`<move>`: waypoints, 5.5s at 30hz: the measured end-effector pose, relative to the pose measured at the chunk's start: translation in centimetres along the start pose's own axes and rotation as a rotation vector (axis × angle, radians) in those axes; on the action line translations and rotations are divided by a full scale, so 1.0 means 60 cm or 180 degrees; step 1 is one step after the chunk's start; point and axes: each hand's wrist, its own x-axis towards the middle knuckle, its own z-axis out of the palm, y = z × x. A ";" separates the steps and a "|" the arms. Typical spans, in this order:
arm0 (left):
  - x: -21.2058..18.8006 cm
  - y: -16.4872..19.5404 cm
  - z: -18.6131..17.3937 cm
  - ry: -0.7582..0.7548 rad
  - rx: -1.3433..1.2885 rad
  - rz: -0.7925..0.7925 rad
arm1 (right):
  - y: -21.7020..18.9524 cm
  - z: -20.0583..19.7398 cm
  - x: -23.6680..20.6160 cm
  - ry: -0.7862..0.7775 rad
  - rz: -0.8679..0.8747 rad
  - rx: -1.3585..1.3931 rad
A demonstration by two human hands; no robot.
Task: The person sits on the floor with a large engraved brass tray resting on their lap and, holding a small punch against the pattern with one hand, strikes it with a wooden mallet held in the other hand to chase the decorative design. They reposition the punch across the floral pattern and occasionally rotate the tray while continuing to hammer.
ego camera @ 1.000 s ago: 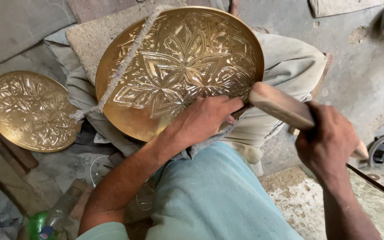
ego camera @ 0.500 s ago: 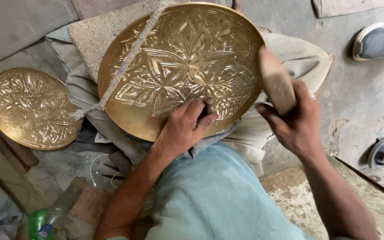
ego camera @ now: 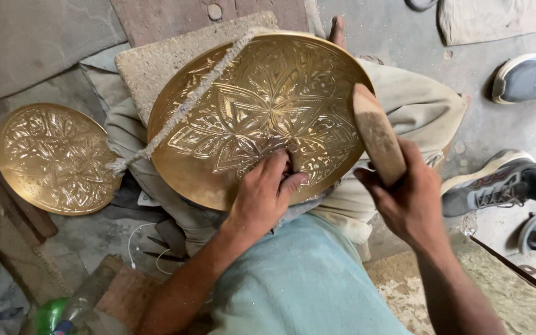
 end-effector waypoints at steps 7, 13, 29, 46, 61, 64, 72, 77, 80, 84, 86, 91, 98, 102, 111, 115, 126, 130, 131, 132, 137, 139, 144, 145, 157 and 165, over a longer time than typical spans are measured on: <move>-0.021 -0.006 0.030 0.0291 0.0058 -0.0451 | -0.030 -0.085 0.034 -0.0901 -0.0256 -0.2894; -0.024 -0.007 0.037 0.0333 0.0119 -0.0476 | -0.094 -0.078 0.073 -0.0530 -0.1022 -0.1839; 0.032 0.022 0.015 -0.0840 0.0185 -0.0018 | -0.007 -0.118 0.010 -0.0842 -0.0470 -0.2686; 0.083 0.046 0.004 -0.2373 0.0458 0.0530 | 0.122 -0.018 -0.135 0.0788 -0.0479 -0.0902; 0.075 0.044 0.005 -0.1733 -0.0025 0.0300 | 0.096 -0.059 -0.096 0.0496 0.0952 0.1332; 0.073 0.048 0.006 -0.1831 0.0182 0.0409 | 0.099 -0.058 -0.095 0.0643 -0.0552 -0.0705; 0.050 0.050 0.006 -0.1238 0.0216 0.0242 | 0.064 -0.072 -0.060 0.0365 -0.0554 -0.0926; 0.034 0.044 0.017 -0.0871 0.0439 -0.0006 | 0.026 -0.100 -0.024 -0.0257 -0.0777 -0.2075; 0.024 0.042 0.026 -0.0492 0.0456 -0.0027 | 0.000 -0.113 0.007 -0.0636 -0.0505 -0.2200; 0.010 0.043 0.034 -0.0291 0.0607 -0.0396 | -0.038 -0.123 0.032 -0.0858 -0.0637 -0.2580; 0.005 0.042 0.038 -0.0180 0.0633 -0.0479 | -0.048 -0.125 0.036 -0.0546 -0.0892 -0.2306; 0.002 0.036 0.042 -0.0178 0.0736 -0.0612 | -0.036 -0.127 0.031 -0.1072 -0.0851 -0.2673; 0.006 0.033 0.034 -0.0246 0.0634 -0.0488 | -0.059 -0.122 0.048 -0.0125 -0.0902 -0.1274; 0.018 0.033 0.032 -0.0309 0.0557 -0.0540 | -0.061 -0.122 0.056 -0.0693 -0.0847 -0.2069; 0.074 0.049 0.006 -0.1337 0.0531 -0.0330 | 0.037 -0.099 -0.014 -0.0324 -0.0196 -0.1218; 0.097 0.053 0.003 -0.1855 0.0378 -0.0196 | 0.038 -0.065 -0.060 0.0008 0.0102 -0.1103; 0.099 0.052 0.001 -0.2084 0.0236 -0.0078 | 0.056 -0.002 -0.089 0.0706 0.1187 0.0912; 0.088 0.053 -0.009 -0.2077 0.0143 -0.0229 | 0.052 -0.013 -0.081 -0.0087 0.0341 -0.1376; 0.085 0.054 -0.012 -0.1846 0.0176 -0.0169 | 0.051 -0.015 -0.081 0.0124 0.0354 -0.0944; 0.083 0.053 -0.016 -0.1602 0.0223 -0.0101 | 0.052 -0.016 -0.081 0.0339 0.0353 -0.0502; 0.081 0.046 -0.018 -0.1364 0.0187 0.0089 | 0.058 -0.014 -0.076 0.0642 0.0106 -0.0810; 0.082 0.043 -0.013 -0.1396 0.0123 0.0090 | 0.058 -0.015 -0.070 0.0469 -0.0067 -0.1405; 0.082 0.045 -0.009 -0.1490 0.0180 0.0117 | 0.049 -0.021 -0.067 0.0462 0.0735 0.0142; 0.082 0.046 -0.008 -0.1499 0.0192 0.0107 | 0.047 -0.022 -0.068 0.0410 0.1076 0.0809; 0.075 0.061 -0.004 -0.1577 0.0644 -0.0081 | 0.050 -0.041 -0.066 0.0087 -0.0220 -0.1526; 0.060 0.059 -0.008 -0.1254 0.0506 -0.0297 | 0.017 -0.052 -0.041 0.0301 0.0095 -0.0789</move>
